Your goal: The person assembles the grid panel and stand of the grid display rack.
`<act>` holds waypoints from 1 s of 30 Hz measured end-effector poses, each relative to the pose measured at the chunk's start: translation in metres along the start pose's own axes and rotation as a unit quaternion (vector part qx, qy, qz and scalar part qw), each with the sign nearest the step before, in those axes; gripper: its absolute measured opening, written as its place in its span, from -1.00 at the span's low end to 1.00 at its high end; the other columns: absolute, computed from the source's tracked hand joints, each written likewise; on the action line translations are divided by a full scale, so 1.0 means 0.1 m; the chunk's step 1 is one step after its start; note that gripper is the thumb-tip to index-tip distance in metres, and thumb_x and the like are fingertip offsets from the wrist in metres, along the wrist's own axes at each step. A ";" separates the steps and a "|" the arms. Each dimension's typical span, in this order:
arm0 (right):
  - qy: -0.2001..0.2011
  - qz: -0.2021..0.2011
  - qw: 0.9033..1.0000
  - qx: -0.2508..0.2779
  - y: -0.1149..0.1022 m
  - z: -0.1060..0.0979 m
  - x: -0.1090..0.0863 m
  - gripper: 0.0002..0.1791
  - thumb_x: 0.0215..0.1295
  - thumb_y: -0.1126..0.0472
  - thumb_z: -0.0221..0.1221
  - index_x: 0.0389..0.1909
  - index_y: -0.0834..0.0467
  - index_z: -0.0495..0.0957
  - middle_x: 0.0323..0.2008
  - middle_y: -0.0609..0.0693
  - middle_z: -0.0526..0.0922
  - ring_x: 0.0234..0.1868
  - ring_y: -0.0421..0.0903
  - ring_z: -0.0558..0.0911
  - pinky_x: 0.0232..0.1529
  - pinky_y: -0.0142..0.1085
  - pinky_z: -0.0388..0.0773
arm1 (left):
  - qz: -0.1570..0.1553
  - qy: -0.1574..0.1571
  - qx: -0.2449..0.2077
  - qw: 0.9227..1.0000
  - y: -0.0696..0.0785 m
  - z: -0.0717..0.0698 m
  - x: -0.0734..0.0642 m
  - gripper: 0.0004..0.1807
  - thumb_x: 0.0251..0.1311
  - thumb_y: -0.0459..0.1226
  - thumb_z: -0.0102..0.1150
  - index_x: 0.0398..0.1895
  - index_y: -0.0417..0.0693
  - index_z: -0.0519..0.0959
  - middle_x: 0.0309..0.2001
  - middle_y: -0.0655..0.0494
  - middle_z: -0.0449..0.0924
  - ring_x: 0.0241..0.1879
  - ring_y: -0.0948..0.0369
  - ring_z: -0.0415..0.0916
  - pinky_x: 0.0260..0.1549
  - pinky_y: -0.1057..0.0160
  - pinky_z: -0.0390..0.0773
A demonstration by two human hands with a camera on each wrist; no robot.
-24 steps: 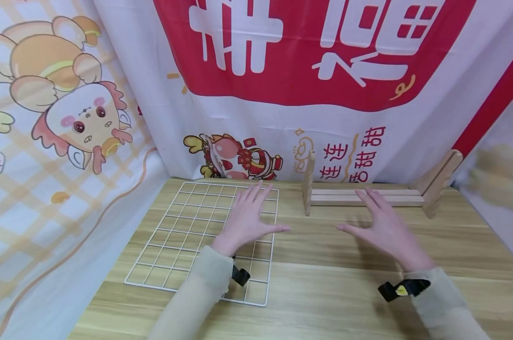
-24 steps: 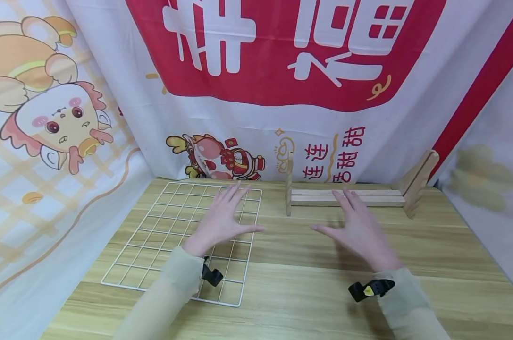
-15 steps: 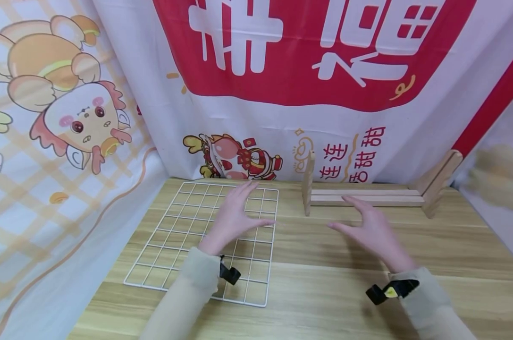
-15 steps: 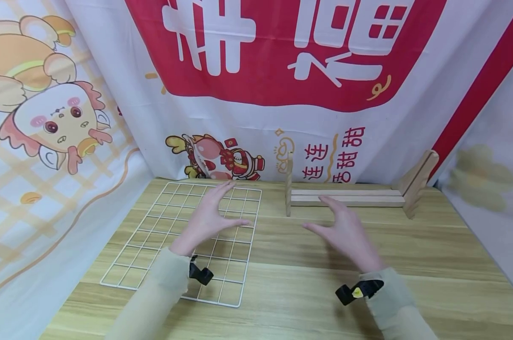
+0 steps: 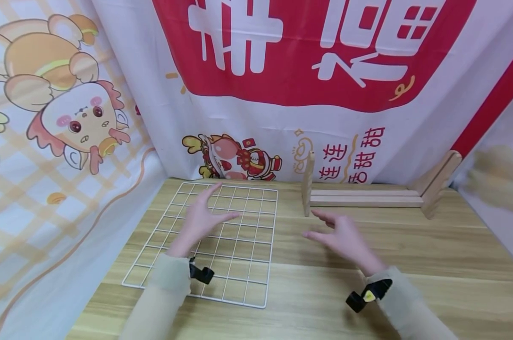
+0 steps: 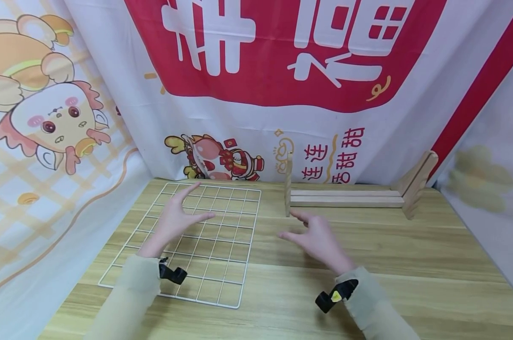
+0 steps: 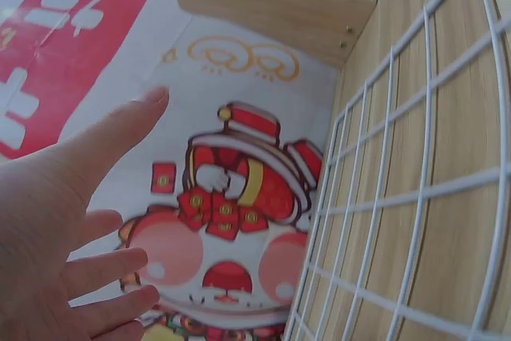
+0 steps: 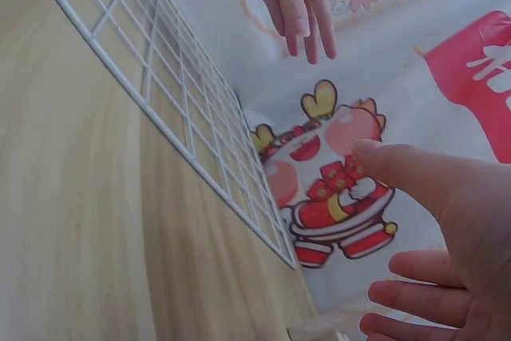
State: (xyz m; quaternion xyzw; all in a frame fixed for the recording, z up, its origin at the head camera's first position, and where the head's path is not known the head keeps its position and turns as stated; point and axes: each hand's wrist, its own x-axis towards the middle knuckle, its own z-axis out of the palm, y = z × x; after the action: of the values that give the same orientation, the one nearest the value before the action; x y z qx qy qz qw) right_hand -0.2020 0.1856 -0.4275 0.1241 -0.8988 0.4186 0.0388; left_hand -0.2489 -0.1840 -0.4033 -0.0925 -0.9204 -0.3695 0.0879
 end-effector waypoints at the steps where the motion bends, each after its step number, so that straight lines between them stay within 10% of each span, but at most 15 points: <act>1: -0.002 -0.003 1.000 0.002 -0.01 0.03 0.01 -0.15 0.10 -0.20 0.49 0.31 0.20 0.54 0.27 0.13 0.57 0.21 0.22 0.58 0.23 0.04 0.51 | -0.008 0.001 -0.005 1.000 -0.04 -0.04 -0.01 0.21 -0.18 0.35 0.50 0.57 0.13 0.24 0.53 -0.05 0.19 0.48 -0.12 0.13 0.36 -0.27 0.23; 19: -0.065 -0.012 0.995 0.070 -0.19 0.60 0.06 -0.23 0.11 -0.05 0.52 0.26 0.28 0.56 0.22 0.14 0.61 0.21 0.12 0.59 0.25 -0.03 0.51 | -0.088 0.021 -0.084 0.992 -0.82 -0.56 -0.15 0.16 0.00 0.16 0.54 0.60 -0.03 0.16 0.55 -0.14 0.12 0.49 -0.19 0.05 0.36 -0.34 0.15; 30: -0.116 0.007 0.988 0.105 -0.22 0.84 -0.03 -0.19 0.12 -0.07 0.51 0.31 0.28 0.52 0.27 0.12 0.56 0.31 0.07 0.51 0.36 0.00 0.37 | -0.120 0.018 -0.047 0.992 -1.22 -0.66 -0.30 0.14 0.11 0.14 0.48 0.60 -0.16 0.10 0.52 -0.31 0.09 0.44 -0.33 0.10 0.31 -0.34 0.26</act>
State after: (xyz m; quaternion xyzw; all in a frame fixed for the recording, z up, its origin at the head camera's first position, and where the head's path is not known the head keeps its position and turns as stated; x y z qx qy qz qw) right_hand -0.1908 0.1082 -0.4661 0.1689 -0.8492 0.4935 -0.0816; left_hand -0.2423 -0.3194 -0.4440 0.0206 -0.9047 -0.4220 0.0548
